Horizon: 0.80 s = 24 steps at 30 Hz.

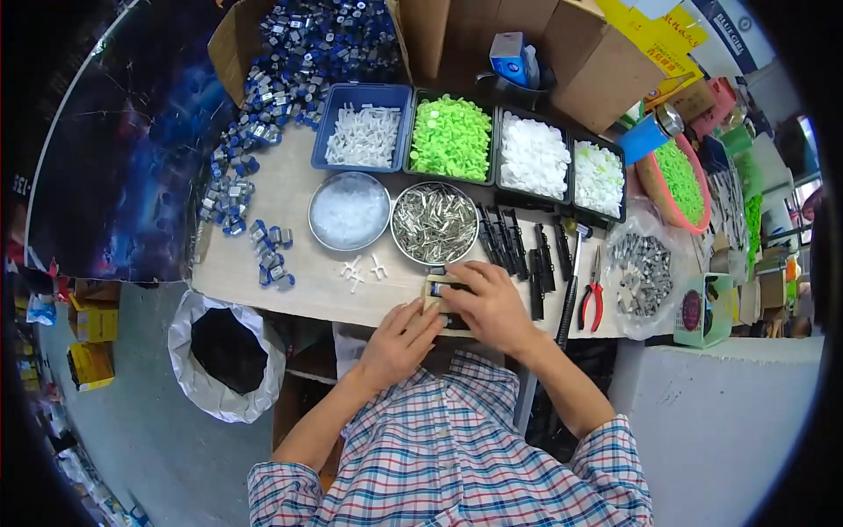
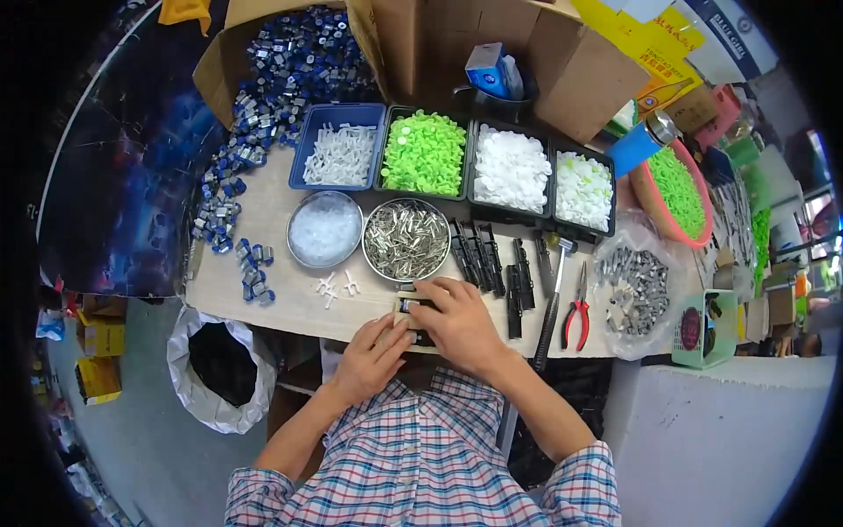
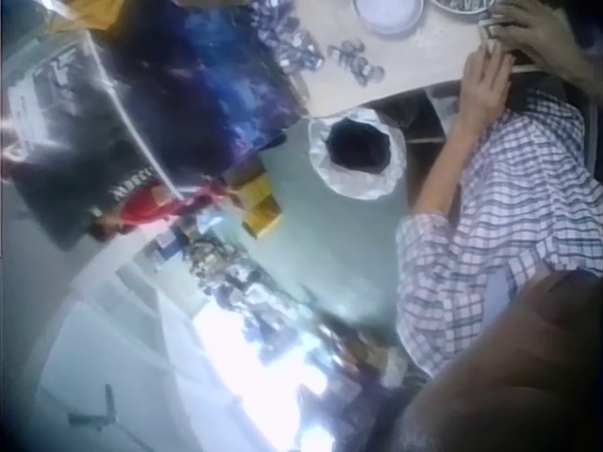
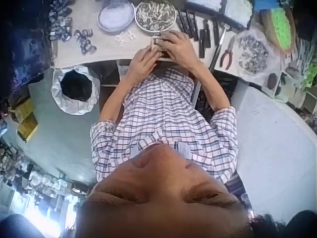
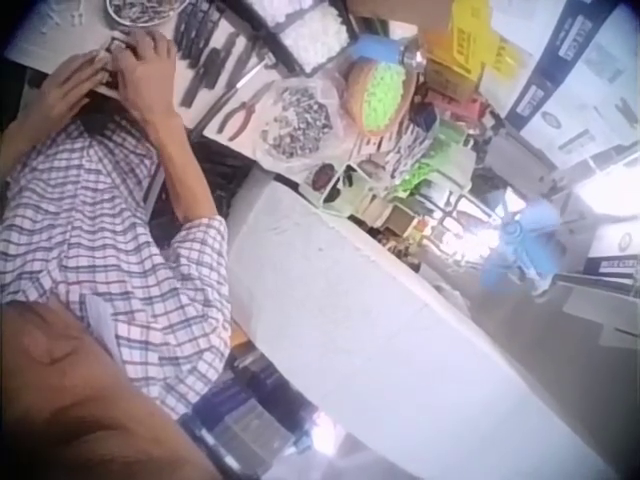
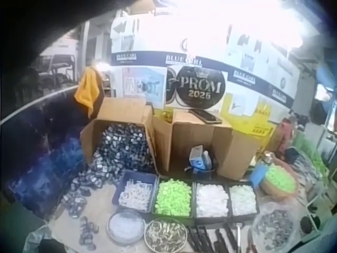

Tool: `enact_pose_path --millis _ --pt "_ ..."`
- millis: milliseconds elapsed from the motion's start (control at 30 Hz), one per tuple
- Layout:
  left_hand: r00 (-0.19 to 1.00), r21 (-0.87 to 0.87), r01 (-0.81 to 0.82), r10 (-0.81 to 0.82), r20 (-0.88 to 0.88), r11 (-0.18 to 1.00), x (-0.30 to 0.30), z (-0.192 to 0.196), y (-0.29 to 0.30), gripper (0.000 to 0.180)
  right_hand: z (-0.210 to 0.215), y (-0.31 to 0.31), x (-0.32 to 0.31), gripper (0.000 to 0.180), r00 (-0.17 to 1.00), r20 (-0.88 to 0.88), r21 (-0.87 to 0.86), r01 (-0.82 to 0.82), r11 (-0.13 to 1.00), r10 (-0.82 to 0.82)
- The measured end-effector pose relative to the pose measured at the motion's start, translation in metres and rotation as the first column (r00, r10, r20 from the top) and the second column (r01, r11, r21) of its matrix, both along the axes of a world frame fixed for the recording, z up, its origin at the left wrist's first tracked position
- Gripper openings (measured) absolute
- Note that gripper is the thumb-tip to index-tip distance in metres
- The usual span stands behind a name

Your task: Assembling small components at a workbench by joining pieces and using tools like pliers.

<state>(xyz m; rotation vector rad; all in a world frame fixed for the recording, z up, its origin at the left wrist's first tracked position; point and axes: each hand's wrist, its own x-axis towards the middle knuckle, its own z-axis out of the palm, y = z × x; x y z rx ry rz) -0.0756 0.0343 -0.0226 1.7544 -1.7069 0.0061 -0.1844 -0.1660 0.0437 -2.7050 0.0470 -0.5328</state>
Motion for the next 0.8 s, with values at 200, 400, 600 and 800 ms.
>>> enact_pose_path --millis 200,400,600,800 --pt "0.988 0.074 -0.037 0.025 0.155 0.997 -0.008 -0.013 0.006 0.06 -0.007 -0.068 0.05 0.02 0.916 0.214 0.289 0.272 0.918 -0.338" --pt "0.991 0.12 -0.063 0.047 0.127 0.991 -0.015 -0.019 0.01 0.059 -0.019 -0.093 0.097 0.011 0.862 0.201 0.112 0.452 0.885 -0.465" --pt "0.98 0.135 -0.045 0.018 0.2 0.99 -0.011 -0.017 0.015 0.061 -0.024 -0.097 0.105 0.008 0.847 0.165 0.077 0.499 0.863 -0.505" --pt "0.973 0.051 -0.103 0.09 0.213 0.993 -0.012 0.008 0.004 0.052 -0.01 -0.088 0.084 0.01 0.856 0.255 0.393 0.334 0.857 -0.451"
